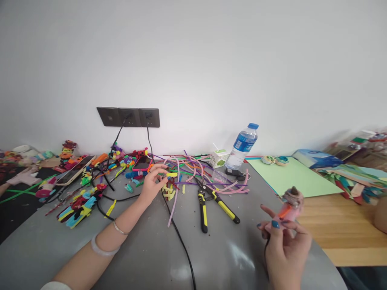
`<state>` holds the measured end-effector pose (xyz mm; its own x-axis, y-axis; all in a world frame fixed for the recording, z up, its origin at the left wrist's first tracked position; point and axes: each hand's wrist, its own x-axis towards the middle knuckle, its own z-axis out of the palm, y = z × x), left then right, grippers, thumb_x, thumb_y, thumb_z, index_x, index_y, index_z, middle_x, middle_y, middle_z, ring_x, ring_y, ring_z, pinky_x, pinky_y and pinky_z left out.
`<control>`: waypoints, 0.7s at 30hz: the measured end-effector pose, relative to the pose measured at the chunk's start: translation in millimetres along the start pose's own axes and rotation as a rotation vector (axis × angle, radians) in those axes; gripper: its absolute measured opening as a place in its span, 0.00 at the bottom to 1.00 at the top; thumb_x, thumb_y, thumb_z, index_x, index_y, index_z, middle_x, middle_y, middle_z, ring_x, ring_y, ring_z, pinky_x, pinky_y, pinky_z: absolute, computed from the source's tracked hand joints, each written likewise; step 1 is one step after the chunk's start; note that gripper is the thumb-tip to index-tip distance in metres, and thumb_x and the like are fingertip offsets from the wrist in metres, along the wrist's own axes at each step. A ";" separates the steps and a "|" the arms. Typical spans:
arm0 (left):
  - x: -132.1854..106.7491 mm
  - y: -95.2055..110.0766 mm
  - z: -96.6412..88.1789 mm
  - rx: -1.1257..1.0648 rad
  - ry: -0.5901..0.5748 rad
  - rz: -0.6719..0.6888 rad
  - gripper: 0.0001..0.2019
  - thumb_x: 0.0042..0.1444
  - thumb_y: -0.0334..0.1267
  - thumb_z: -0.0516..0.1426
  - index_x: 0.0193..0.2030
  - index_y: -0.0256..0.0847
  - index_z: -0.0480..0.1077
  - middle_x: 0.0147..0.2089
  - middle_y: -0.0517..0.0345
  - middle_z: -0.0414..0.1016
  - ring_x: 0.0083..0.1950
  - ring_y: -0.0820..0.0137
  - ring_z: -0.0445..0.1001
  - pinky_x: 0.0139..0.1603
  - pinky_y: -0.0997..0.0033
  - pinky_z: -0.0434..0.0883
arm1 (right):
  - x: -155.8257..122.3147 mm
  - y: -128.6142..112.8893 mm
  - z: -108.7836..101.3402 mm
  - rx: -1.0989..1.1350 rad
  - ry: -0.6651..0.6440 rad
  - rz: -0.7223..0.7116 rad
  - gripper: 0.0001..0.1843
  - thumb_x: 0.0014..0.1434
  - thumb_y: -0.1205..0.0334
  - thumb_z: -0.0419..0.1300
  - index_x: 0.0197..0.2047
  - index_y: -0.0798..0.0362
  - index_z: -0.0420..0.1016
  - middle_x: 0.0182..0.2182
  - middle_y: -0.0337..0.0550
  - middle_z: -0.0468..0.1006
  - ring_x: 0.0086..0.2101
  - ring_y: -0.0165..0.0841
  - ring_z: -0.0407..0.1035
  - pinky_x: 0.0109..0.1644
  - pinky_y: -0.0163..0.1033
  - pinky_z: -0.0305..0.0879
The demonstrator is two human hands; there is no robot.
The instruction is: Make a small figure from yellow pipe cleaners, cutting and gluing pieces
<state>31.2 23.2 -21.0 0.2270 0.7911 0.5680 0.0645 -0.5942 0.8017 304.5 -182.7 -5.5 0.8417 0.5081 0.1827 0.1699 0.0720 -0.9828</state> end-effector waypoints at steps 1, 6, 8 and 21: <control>0.0 0.4 0.0 0.000 -0.004 -0.002 0.05 0.52 0.29 0.58 0.35 0.41 0.73 0.49 0.49 0.72 0.46 0.65 0.73 0.31 0.74 0.68 | -0.6 -2.3 2.3 0.049 -0.002 0.018 0.28 0.44 0.40 0.69 0.35 0.41 0.55 0.36 0.47 0.76 0.25 0.37 0.67 0.28 0.45 0.57; 0.1 2.8 -0.3 0.007 -0.020 -0.006 0.05 0.52 0.29 0.58 0.35 0.41 0.73 0.49 0.49 0.72 0.44 0.66 0.73 0.30 0.74 0.67 | -0.1 -2.8 9.8 0.176 -0.062 0.154 0.29 0.39 0.43 0.73 0.37 0.45 0.64 0.30 0.44 0.75 0.25 0.34 0.64 0.29 0.42 0.60; 0.0 2.9 -0.1 0.011 -0.022 -0.004 0.05 0.52 0.29 0.58 0.35 0.41 0.73 0.49 0.49 0.72 0.45 0.66 0.73 0.30 0.74 0.68 | -1.2 -2.6 14.6 0.233 -0.105 0.217 0.31 0.38 0.43 0.74 0.41 0.49 0.70 0.33 0.45 0.76 0.26 0.33 0.66 0.29 0.40 0.62; 0.3 2.1 1.4 -0.025 -0.027 -0.008 0.06 0.52 0.28 0.58 0.36 0.40 0.74 0.48 0.49 0.72 0.42 0.67 0.73 0.29 0.74 0.67 | -11.9 -20.6 52.6 0.094 -0.482 0.202 0.18 0.48 0.48 0.69 0.34 0.52 0.73 0.26 0.41 0.74 0.25 0.31 0.65 0.26 0.34 0.62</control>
<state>32.8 22.0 -19.4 0.2522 0.7915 0.5567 0.0421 -0.5838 0.8108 264.1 -145.0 11.2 0.5178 0.8553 -0.0214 -0.0362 -0.0031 -0.9993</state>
